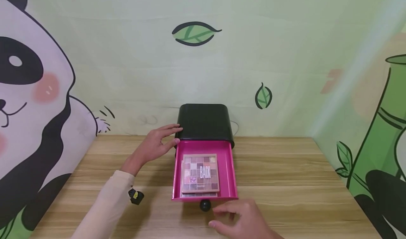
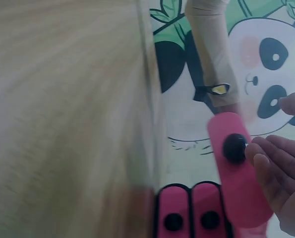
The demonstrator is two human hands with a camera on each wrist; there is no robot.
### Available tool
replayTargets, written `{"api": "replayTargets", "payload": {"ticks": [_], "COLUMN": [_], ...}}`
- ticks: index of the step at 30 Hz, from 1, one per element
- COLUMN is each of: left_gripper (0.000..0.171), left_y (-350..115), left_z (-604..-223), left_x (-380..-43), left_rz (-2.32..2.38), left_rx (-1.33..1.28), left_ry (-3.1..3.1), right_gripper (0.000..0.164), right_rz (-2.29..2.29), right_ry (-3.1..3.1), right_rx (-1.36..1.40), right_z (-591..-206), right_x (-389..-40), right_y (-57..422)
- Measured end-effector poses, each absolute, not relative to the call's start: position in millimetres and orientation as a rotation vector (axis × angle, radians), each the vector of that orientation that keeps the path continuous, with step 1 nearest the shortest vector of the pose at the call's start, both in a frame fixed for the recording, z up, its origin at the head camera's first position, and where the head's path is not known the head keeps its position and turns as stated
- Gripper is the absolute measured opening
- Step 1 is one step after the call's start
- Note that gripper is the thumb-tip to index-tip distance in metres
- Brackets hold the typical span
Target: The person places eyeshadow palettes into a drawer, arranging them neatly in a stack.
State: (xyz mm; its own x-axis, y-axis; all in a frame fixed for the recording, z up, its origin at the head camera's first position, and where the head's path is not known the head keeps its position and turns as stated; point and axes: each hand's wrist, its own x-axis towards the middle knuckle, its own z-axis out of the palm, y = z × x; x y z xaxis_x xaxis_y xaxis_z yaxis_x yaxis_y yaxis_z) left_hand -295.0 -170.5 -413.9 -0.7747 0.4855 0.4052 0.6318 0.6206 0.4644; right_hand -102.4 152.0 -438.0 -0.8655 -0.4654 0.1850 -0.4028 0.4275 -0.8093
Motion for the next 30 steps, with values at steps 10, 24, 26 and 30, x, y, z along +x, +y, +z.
{"api": "replayTargets", "payload": {"ticks": [10,24,26,30], "left_gripper": [0.051,0.051,0.051,0.052], "left_y": [-170.6,-170.3,-170.6,-171.0], "left_z": [-414.3,-415.9,-416.3,-416.9], "left_x": [-294.7,-295.6,-295.7,-295.5], "left_rz": [-0.887,-0.896,-0.892,-0.88], "left_rx": [-0.909,-0.916,-0.917,-0.909], "left_ry": [-2.598,-2.584,-2.582,-2.587], "right_gripper": [0.034,0.032,0.029,0.023], "right_rz": [-1.444,-1.623,-1.656,-1.726], "right_ry": [2.615,2.634,2.66,2.717], "right_rx": [-0.596,-0.513,-0.541,-0.575], "right_z": [-465.9,-484.0,-486.3,-489.2], "right_x": [-106.7,-112.6,-112.1,-111.0], "right_y": [143.0,123.5,121.5,118.0]}}
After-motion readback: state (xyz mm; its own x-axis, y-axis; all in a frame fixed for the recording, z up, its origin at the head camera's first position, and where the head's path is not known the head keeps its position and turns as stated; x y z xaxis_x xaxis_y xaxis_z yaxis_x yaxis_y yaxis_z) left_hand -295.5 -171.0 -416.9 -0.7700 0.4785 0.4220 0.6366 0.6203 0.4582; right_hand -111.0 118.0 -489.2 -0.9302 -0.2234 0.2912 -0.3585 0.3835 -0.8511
